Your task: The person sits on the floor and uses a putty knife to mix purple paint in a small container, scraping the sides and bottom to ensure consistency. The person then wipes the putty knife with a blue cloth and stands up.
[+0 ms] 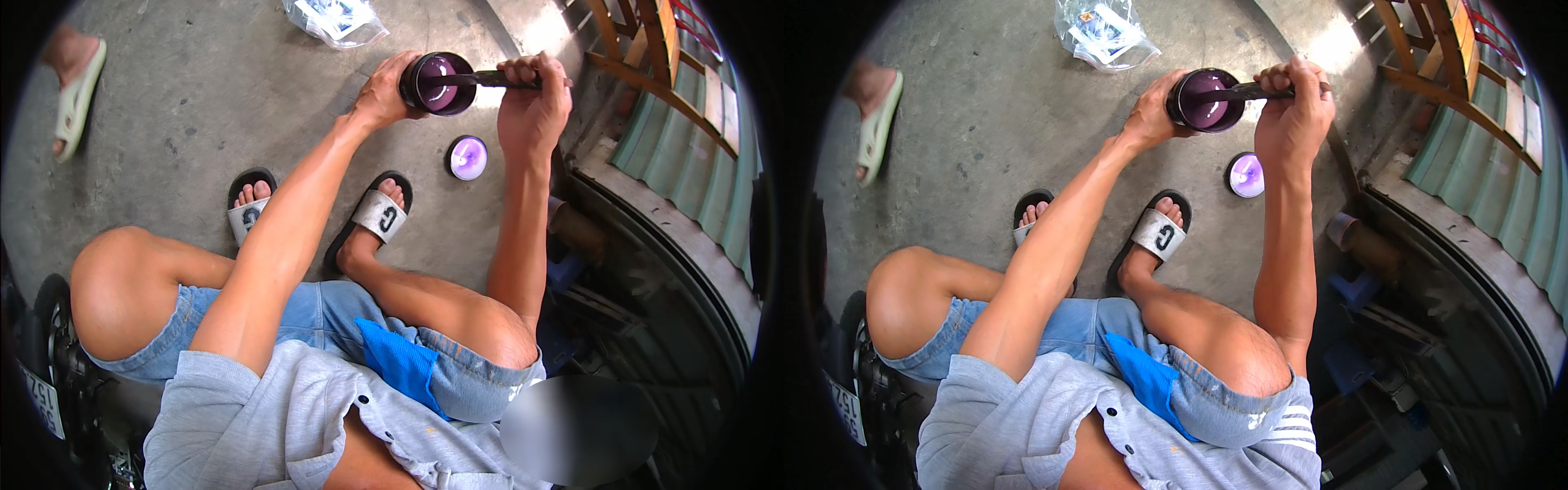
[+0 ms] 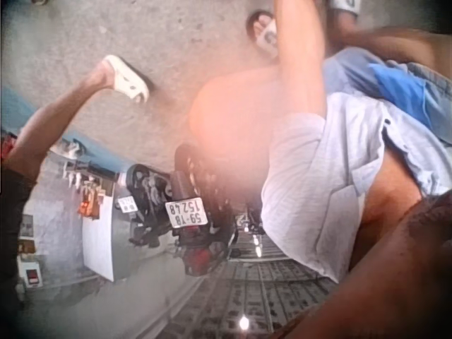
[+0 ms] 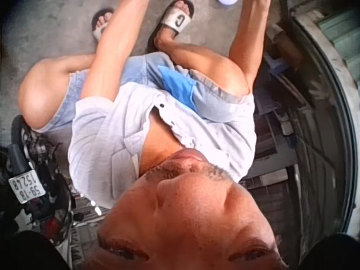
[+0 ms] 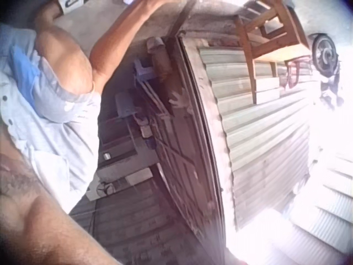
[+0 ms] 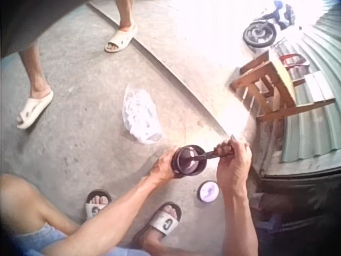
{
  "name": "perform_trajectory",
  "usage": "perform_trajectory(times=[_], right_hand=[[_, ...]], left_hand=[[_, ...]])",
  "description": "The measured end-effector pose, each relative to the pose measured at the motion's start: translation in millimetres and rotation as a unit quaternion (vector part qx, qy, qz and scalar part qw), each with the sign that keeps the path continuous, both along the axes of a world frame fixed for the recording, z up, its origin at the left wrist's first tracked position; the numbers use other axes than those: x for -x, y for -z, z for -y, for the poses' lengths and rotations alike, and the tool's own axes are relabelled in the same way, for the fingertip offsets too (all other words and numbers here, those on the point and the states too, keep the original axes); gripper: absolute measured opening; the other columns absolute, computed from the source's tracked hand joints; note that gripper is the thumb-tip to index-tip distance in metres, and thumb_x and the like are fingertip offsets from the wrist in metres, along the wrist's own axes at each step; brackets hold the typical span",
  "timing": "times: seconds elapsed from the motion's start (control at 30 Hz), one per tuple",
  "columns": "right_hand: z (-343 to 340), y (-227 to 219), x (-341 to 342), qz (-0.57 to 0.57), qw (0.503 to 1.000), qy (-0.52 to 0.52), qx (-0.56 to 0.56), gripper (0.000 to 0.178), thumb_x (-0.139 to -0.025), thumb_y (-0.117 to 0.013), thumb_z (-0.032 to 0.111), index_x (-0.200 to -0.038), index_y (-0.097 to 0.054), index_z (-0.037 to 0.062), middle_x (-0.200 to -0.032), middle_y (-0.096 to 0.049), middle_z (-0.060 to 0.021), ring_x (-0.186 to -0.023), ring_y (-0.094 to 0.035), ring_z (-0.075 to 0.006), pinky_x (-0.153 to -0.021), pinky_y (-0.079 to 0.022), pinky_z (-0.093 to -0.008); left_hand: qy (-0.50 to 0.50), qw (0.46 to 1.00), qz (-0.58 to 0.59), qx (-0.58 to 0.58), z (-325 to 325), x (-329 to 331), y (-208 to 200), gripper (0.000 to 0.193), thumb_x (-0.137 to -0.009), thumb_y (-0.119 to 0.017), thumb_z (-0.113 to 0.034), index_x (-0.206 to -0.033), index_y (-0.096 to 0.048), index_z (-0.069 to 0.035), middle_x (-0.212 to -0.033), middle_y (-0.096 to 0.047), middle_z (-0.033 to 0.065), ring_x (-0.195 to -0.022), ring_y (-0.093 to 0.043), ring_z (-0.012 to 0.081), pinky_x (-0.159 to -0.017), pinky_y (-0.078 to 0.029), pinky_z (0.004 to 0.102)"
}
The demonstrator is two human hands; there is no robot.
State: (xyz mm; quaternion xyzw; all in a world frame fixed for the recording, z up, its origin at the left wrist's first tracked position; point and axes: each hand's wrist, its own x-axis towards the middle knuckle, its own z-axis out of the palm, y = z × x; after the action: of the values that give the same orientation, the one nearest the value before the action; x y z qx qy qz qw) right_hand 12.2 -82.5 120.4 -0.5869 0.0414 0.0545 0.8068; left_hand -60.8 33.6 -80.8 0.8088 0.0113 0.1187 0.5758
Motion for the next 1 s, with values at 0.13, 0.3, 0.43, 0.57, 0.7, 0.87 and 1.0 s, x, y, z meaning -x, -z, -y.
perform_trajectory(times=[0.13,0.3,0.43,0.57,0.7,0.87,1.0], right_hand=[[1,-9,-10,0.105,0.988,0.108,-0.016,0.037,-0.096,-0.059,0.014,-0.063,-0.046,0.0053,-0.053,-0.039,-0.0023,-0.051,-0.042,-0.0138,-0.061,-0.047,-0.0340],[3,-15,0,0.134,0.986,-0.027,0.096,0.029,-0.092,-0.057,0.004,-0.063,-0.051,0.0027,-0.053,-0.052,-0.0071,-0.045,-0.045,-0.0118,-0.048,-0.041,-0.0275],[-7,-8,5,0.166,0.980,-0.045,0.099,0.030,-0.092,-0.058,0.003,-0.063,-0.052,0.0013,-0.055,-0.054,-0.0053,-0.049,-0.053,-0.0109,-0.047,-0.041,-0.0255],[16,-9,-33,0.171,0.977,-0.116,0.045,0.025,-0.092,-0.059,0.004,-0.068,-0.058,-0.0030,-0.057,-0.056,-0.0049,-0.049,-0.054,-0.0109,-0.047,-0.042,-0.0240],[4,6,-2,0.068,0.959,-0.242,0.132,0.027,-0.091,-0.059,0.009,-0.066,-0.054,0.0010,-0.062,-0.061,-0.0095,-0.051,-0.053,-0.0132,-0.051,-0.042,-0.0266],[17,6,-19,0.192,0.961,-0.135,0.148,0.016,-0.092,-0.060,0.002,-0.077,-0.064,0.0013,-0.060,-0.058,-0.0025,-0.052,-0.059,-0.0115,-0.052,-0.051,-0.0255],[24,1,-24,0.354,0.802,-0.038,0.479,0.009,-0.083,-0.060,-0.007,-0.080,-0.063,0.0013,-0.052,-0.052,-0.0018,-0.055,-0.062,-0.0134,-0.053,-0.052,-0.0261]], left_hand=[[-0.004,1.000,-0.011,0.017,-3,3,-3,0.095,-0.052,-0.095,-0.018,-0.135,-0.049,-0.009,-0.130,-0.059,0.0145,-0.123,-0.055,0.0353,-0.105,-0.046,0.0431],[-0.002,1.000,0.017,0.012,-5,3,-5,0.097,-0.049,-0.095,-0.018,-0.133,-0.049,-0.009,-0.130,-0.059,0.0140,-0.123,-0.055,0.0362,-0.105,-0.045,0.0435],[0.011,0.999,0.026,-0.016,-3,-2,-3,0.099,-0.052,-0.096,-0.021,-0.137,-0.047,-0.009,-0.129,-0.060,0.0139,-0.121,-0.057,0.0341,-0.103,-0.048,0.0433],[0.025,1.000,-0.003,0.001,-4,-3,-8,0.097,-0.053,-0.095,-0.020,-0.137,-0.048,-0.008,-0.126,-0.062,0.0134,-0.119,-0.059,0.0327,-0.102,-0.049,0.0424],[0.016,1.000,0.009,0.002,-5,-3,-6,0.096,-0.055,-0.095,-0.019,-0.137,-0.048,-0.009,-0.126,-0.062,0.0127,-0.119,-0.059,0.0320,-0.102,-0.049,0.0416],[0.023,1.000,-0.001,0.000,-5,2,-3,0.096,-0.055,-0.095,-0.021,-0.137,-0.048,-0.010,-0.126,-0.062,0.0124,-0.119,-0.059,0.0313,-0.102,-0.049,0.0413],[0.038,0.999,-0.010,-0.008,-5,-4,-13,0.096,-0.054,-0.095,-0.020,-0.137,-0.048,-0.010,-0.126,-0.061,0.0124,-0.118,-0.059,0.0313,-0.102,-0.049,0.0413]])
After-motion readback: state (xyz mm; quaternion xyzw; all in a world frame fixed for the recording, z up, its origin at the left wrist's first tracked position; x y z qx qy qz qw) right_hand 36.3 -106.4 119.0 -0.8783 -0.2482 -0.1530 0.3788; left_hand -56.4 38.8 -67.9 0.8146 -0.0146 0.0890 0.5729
